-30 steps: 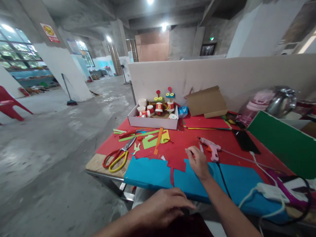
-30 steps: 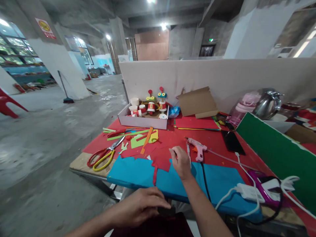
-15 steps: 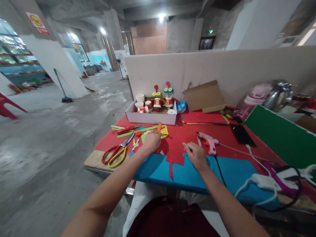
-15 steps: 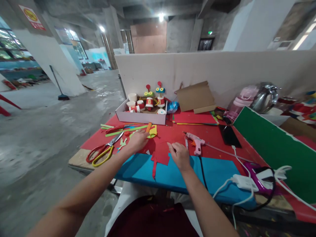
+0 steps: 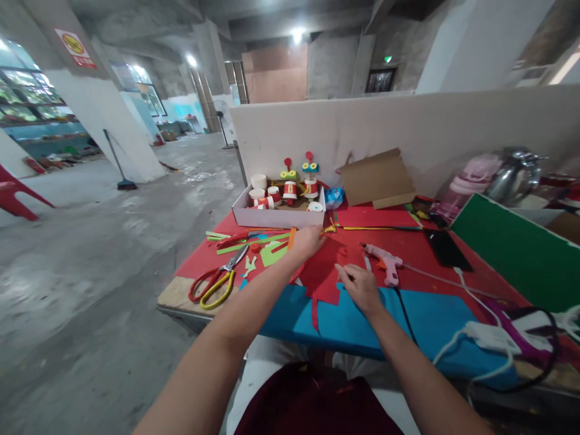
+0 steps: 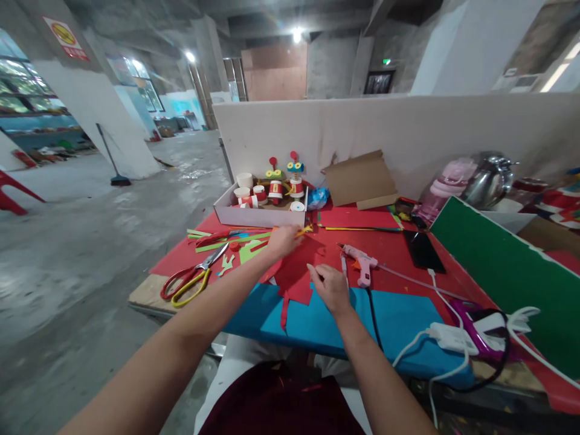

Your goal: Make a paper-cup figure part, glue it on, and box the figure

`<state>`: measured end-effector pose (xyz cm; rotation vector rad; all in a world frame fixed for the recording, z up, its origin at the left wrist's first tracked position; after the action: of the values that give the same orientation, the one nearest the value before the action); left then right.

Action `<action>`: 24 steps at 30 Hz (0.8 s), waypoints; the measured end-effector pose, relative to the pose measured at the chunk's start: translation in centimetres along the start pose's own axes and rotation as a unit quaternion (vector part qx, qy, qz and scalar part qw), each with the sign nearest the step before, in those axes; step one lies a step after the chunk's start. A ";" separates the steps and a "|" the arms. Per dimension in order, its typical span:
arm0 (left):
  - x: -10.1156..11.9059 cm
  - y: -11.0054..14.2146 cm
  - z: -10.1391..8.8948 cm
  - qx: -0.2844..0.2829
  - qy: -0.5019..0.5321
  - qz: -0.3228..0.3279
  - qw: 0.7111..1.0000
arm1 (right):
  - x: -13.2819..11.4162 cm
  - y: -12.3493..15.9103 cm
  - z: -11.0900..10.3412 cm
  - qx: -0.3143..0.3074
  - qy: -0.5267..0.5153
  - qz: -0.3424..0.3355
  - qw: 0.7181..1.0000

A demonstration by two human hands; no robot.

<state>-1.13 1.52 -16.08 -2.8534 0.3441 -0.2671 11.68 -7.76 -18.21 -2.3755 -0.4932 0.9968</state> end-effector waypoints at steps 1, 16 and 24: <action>1.1 0.3 0.3 -0.017 0.007 0.019 1.000 | 0.0 0.0 -0.1 0.003 -0.007 0.001 1.000; -2.7 10.2 0.4 -0.095 -0.029 0.061 0.993 | 0.7 0.3 0.4 -0.001 0.008 0.015 1.000; -2.8 10.1 0.5 -0.076 -0.007 0.074 0.994 | 0.7 0.3 0.4 -0.017 -0.005 0.027 0.999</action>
<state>-5.79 -7.17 -19.75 -2.9568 0.5941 -0.1989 11.88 -7.54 -19.04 -2.4268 -0.4550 1.0330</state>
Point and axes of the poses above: each hand's wrist, its own y-axis away from the middle knuckle, its own z-axis out of the palm, x = y × z, the point moved 8 cm from there along -y, towards the middle knuckle, and after that the axes turned 7 degrees about x, right-handed, at the moved point
